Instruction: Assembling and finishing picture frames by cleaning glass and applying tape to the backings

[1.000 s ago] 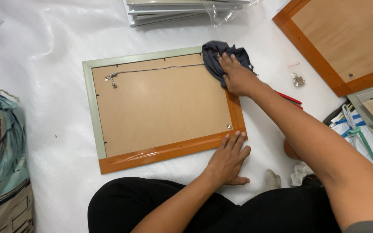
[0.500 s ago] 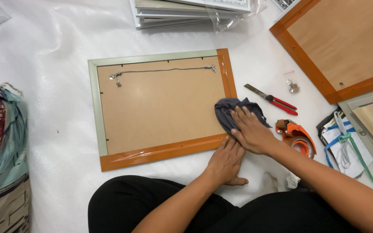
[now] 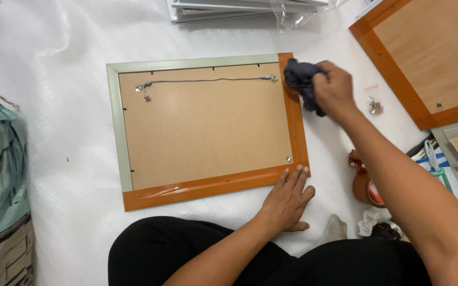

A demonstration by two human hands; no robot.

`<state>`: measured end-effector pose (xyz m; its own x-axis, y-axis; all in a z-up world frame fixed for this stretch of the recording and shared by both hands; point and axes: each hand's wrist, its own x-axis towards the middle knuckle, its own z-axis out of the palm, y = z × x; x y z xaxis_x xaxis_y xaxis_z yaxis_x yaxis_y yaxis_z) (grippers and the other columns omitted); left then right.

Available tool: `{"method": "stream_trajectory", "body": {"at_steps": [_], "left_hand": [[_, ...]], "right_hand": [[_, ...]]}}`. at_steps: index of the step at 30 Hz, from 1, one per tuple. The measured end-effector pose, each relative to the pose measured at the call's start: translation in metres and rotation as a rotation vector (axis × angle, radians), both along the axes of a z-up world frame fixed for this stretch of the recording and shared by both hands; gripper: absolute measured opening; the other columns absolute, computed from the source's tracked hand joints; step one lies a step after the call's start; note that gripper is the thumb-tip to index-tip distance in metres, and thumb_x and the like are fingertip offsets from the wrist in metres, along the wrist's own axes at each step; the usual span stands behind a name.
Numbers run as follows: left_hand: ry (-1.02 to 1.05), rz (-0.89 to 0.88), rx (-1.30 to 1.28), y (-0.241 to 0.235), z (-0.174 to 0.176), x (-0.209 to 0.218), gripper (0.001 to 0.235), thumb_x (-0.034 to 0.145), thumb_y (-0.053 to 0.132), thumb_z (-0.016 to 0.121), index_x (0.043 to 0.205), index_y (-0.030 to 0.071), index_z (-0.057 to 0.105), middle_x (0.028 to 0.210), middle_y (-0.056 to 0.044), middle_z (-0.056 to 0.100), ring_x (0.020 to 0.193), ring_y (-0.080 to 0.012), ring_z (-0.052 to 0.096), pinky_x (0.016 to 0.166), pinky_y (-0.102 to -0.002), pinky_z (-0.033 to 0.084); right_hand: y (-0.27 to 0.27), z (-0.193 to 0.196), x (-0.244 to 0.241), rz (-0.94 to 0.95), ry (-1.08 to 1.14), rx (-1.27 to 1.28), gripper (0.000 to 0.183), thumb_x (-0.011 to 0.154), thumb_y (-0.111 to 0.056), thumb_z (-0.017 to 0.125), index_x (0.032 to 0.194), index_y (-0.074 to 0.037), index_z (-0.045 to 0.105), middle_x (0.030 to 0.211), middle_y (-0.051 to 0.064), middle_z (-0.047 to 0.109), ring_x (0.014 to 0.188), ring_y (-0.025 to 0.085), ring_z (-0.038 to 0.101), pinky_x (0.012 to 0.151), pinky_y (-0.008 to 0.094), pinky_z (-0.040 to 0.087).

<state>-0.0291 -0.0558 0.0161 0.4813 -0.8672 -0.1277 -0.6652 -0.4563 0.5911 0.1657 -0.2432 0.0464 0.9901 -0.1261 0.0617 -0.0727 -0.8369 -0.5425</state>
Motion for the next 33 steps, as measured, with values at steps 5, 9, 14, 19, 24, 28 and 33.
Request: {"method": "stream_trajectory", "body": {"at_steps": [5,9,14,19,24,28,33], "left_hand": [[-0.001,-0.013,0.010,0.001,0.005,-0.001,0.077,0.075,0.060,0.077,0.124,0.011,0.042,0.162,-0.029,0.029,0.155,-0.0396,0.022,0.126,-0.058,0.013],[-0.040,0.001,0.009,0.001,0.002,-0.004,0.079,0.074,0.061,0.077,0.123,0.011,0.041,0.161,-0.029,0.030,0.155,-0.0393,0.022,0.126,-0.058,0.014],[-0.059,0.021,-0.014,0.001,0.000,-0.006,0.080,0.072,0.060,0.080,0.122,0.011,0.041,0.161,-0.028,0.030,0.155,-0.0395,0.021,0.126,-0.058,0.013],[-0.051,0.023,-0.031,0.000,-0.001,-0.006,0.080,0.071,0.059,0.082,0.122,0.010,0.042,0.161,-0.029,0.031,0.155,-0.0398,0.022,0.126,-0.058,0.015],[-0.057,0.014,0.008,-0.004,-0.012,-0.012,0.083,0.070,0.062,0.080,0.122,0.012,0.040,0.155,-0.028,0.038,0.154,-0.0396,0.025,0.126,-0.059,0.012],[-0.034,0.017,0.001,-0.001,-0.002,-0.007,0.083,0.070,0.061,0.080,0.123,0.011,0.040,0.159,-0.029,0.033,0.155,-0.0396,0.022,0.126,-0.059,0.012],[-0.114,0.145,-0.189,-0.012,-0.028,-0.017,0.083,0.059,0.056,0.085,0.115,0.004,0.052,0.158,-0.033,0.035,0.154,-0.0446,0.023,0.122,-0.057,0.018]], "right_hand": [[-0.014,0.024,-0.049,-0.104,0.388,-0.051,0.032,0.087,-0.024,0.059,0.118,-0.021,0.066,0.082,0.012,0.063,0.085,0.031,0.064,0.071,0.041,0.049],[-0.031,-0.012,-0.082,-0.027,0.384,-0.264,0.036,0.089,-0.044,0.070,0.122,-0.032,0.075,0.124,0.012,0.065,0.115,0.037,0.066,0.094,0.046,0.055],[-0.004,-0.018,-0.104,0.083,0.354,-0.305,0.062,0.091,-0.041,0.068,0.144,-0.009,0.060,0.144,0.032,0.049,0.131,0.049,0.053,0.108,0.053,0.046],[-0.025,-0.030,-0.117,0.086,0.013,-0.383,0.040,0.088,-0.019,0.069,0.129,-0.020,0.072,0.108,0.016,0.062,0.098,0.040,0.068,0.081,0.046,0.057],[-0.016,-0.033,-0.165,0.521,-0.021,-0.563,0.030,0.086,-0.025,0.070,0.115,-0.020,0.076,0.093,0.013,0.065,0.086,0.031,0.070,0.075,0.035,0.058],[-0.015,-0.057,-0.111,0.465,-0.122,-0.534,0.027,0.092,-0.023,0.067,0.117,-0.016,0.077,0.088,0.010,0.065,0.081,0.027,0.068,0.072,0.034,0.057],[0.018,-0.048,-0.022,0.267,-0.123,-0.405,0.025,0.092,-0.007,0.068,0.113,0.003,0.077,0.087,0.014,0.058,0.065,0.024,0.056,0.057,0.034,0.050]]}}
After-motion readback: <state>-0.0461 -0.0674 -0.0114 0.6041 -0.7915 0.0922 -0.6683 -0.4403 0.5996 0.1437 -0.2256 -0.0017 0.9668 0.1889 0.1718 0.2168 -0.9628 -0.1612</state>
